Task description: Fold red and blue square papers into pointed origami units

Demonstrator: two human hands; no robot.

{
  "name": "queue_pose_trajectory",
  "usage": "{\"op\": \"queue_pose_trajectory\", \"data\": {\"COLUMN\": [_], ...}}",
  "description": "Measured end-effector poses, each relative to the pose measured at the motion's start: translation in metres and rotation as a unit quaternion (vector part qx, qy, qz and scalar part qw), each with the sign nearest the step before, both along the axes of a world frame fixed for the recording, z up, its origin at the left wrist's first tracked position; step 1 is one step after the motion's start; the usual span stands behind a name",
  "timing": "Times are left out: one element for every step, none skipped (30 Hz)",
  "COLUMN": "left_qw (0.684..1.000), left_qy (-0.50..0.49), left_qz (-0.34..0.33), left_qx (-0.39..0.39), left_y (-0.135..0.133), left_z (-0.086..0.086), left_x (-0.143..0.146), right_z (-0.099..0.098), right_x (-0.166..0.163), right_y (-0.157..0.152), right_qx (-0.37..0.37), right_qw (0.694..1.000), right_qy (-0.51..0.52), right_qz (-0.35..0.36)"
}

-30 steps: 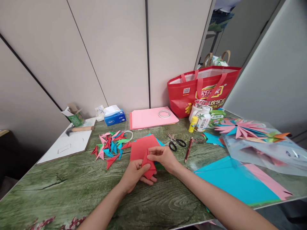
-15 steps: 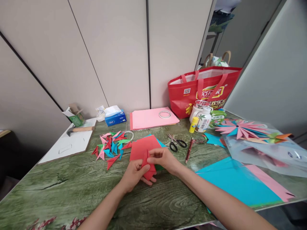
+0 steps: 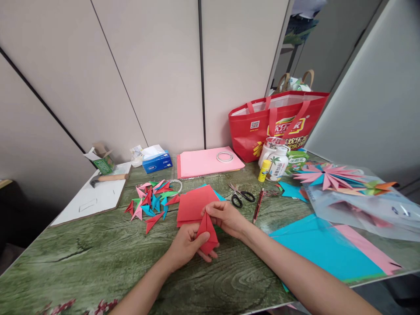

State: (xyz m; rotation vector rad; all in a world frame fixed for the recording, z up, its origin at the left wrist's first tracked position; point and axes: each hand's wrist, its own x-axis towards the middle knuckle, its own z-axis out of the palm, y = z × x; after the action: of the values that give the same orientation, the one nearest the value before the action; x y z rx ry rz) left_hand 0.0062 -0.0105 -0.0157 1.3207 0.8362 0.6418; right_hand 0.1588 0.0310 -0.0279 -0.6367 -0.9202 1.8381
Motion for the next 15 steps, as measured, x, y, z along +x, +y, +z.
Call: {"op": "queue_pose_trajectory", "data": {"left_qw": [1.0,1.0,1.0,1.0,1.0,1.0,1.0,1.0,1.0,1.0,1.0,1.0,0.999,0.999,0.999], "left_qy": [-0.007,-0.014,-0.019,-0.021,-0.022,-0.021,-0.018,-0.014,-0.008,-0.001,0.007,0.015,0.022,0.03,0.036], "left_qz": [-0.004,-0.007,-0.009,-0.01,-0.011,-0.011,-0.01,-0.008,-0.005,-0.001,0.004,0.009,0.014,0.018,0.021], "left_qx": [-0.002,-0.005,-0.009,-0.012,-0.015,-0.016,-0.014,-0.009,-0.003,0.004,0.011,0.016,0.019,0.021,0.023], "left_y": [-0.0003,-0.0006,-0.0008,-0.0009,-0.0011,-0.0012,-0.0013,-0.0014,-0.0014,-0.0014,-0.0013,-0.0012,-0.0009,-0.0006,-0.0003], "left_z": [-0.0004,-0.0008,-0.0012,-0.0014,-0.0013,-0.0011,-0.0007,-0.0001,0.0005,0.001,0.0014,0.0015,0.0014,0.0009,0.0003], "left_x": [-0.0003,-0.0006,-0.001,-0.0012,-0.0014,-0.0013,-0.0011,-0.0006,-0.0001,0.0005,0.0012,0.0017,0.0022,0.0026,0.0029], "right_z": [0.0011,0.0023,0.0035,0.0044,0.0049,0.005,0.0046,0.0038,0.0028,0.0017,0.0006,-0.0003,-0.001,-0.0013,-0.0014], "right_x": [0.0003,0.0006,0.0009,0.0012,0.0013,0.0013,0.0012,0.0009,0.0006,0.0002,-0.0001,-0.0005,-0.0008,-0.0012,-0.0016], "right_y": [-0.0006,-0.0012,-0.0018,-0.0022,-0.0025,-0.0026,-0.0024,-0.0021,-0.0017,-0.0013,-0.001,-0.0007,-0.0006,-0.0006,-0.0007], "right_qx": [0.002,0.005,0.007,0.007,0.008,0.009,0.011,0.013,0.015,0.018,0.021,0.024,0.027,0.033,0.04], "right_qw": [1.0,1.0,0.999,0.999,0.999,0.999,0.999,1.0,1.0,1.0,1.0,0.999,0.999,0.998,0.997], "right_qy": [0.002,0.003,0.002,0.001,-0.001,-0.003,-0.004,-0.006,-0.009,-0.013,-0.019,-0.026,-0.034,-0.045,-0.059], "right_qz": [0.013,0.025,0.035,0.039,0.039,0.035,0.03,0.024,0.016,0.008,0.0,-0.009,-0.018,-0.026,-0.034]}}
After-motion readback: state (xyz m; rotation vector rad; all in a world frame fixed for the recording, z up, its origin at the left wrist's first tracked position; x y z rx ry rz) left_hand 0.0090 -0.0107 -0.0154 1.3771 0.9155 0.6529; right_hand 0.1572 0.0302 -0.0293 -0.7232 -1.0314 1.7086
